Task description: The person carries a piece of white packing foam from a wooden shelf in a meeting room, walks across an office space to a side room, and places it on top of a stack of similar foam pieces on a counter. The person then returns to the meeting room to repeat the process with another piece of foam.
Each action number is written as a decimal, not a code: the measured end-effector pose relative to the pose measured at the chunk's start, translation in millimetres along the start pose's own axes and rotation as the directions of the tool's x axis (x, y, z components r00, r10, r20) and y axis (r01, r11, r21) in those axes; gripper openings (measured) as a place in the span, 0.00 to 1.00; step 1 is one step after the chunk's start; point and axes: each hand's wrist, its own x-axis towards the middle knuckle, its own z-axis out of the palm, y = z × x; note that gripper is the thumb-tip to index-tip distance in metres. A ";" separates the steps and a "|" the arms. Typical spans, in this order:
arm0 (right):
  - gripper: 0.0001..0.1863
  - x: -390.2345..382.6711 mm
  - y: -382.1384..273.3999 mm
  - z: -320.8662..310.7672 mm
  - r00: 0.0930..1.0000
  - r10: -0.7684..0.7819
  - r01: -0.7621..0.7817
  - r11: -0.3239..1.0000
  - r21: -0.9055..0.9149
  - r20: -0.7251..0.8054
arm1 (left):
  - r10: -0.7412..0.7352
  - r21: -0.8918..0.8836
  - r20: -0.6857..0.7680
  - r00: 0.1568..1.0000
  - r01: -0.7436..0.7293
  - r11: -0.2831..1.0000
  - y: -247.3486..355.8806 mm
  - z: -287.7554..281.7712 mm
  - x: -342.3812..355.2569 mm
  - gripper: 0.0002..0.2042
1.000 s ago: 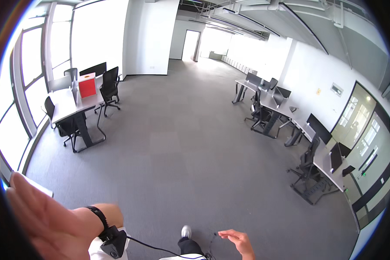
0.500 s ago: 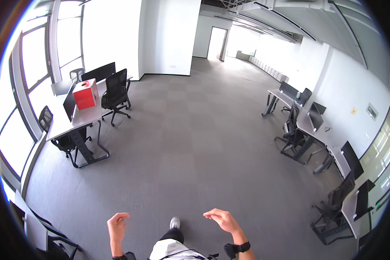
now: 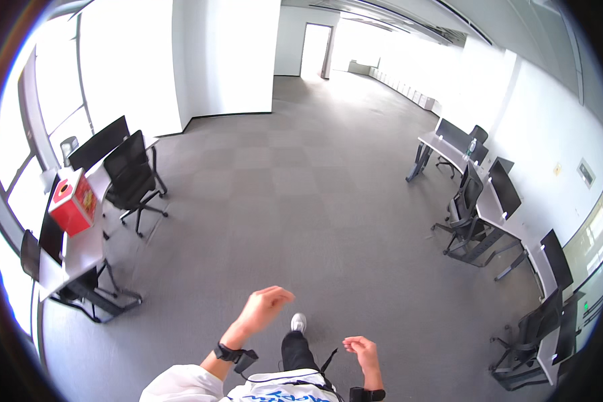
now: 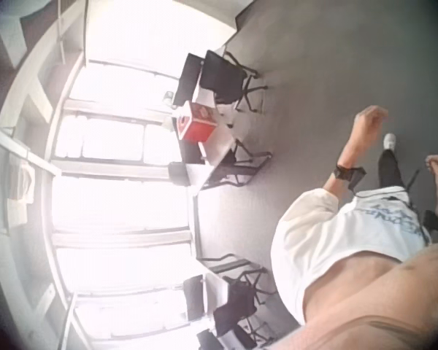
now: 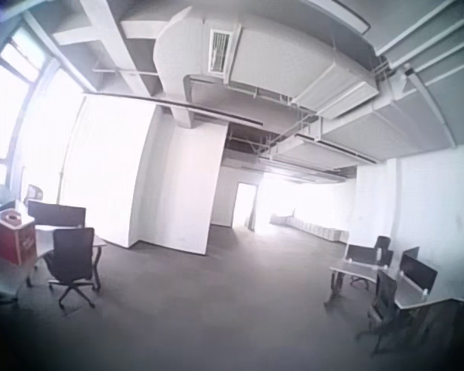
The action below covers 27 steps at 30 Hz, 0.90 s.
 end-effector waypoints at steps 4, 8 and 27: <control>0.10 180.9 -24.1 6.9 0.980 0.097 -0.079 0.992 0.103 -0.176 | -0.078 -0.041 0.024 0.997 0.079 0.996 -90.9 -1.9 170.3 0.08; 0.10 412.9 -132.2 41.2 0.980 -0.196 0.193 0.979 -0.064 -0.035 | -0.328 -0.012 -0.230 0.916 0.334 0.942 -184.0 -91.2 295.9 0.08; 0.11 1110.3 -315.2 184.4 0.997 -0.080 0.080 0.957 -0.277 0.013 | -0.250 -0.202 -0.153 0.956 0.217 0.955 -496.1 -218.8 1076.3 0.06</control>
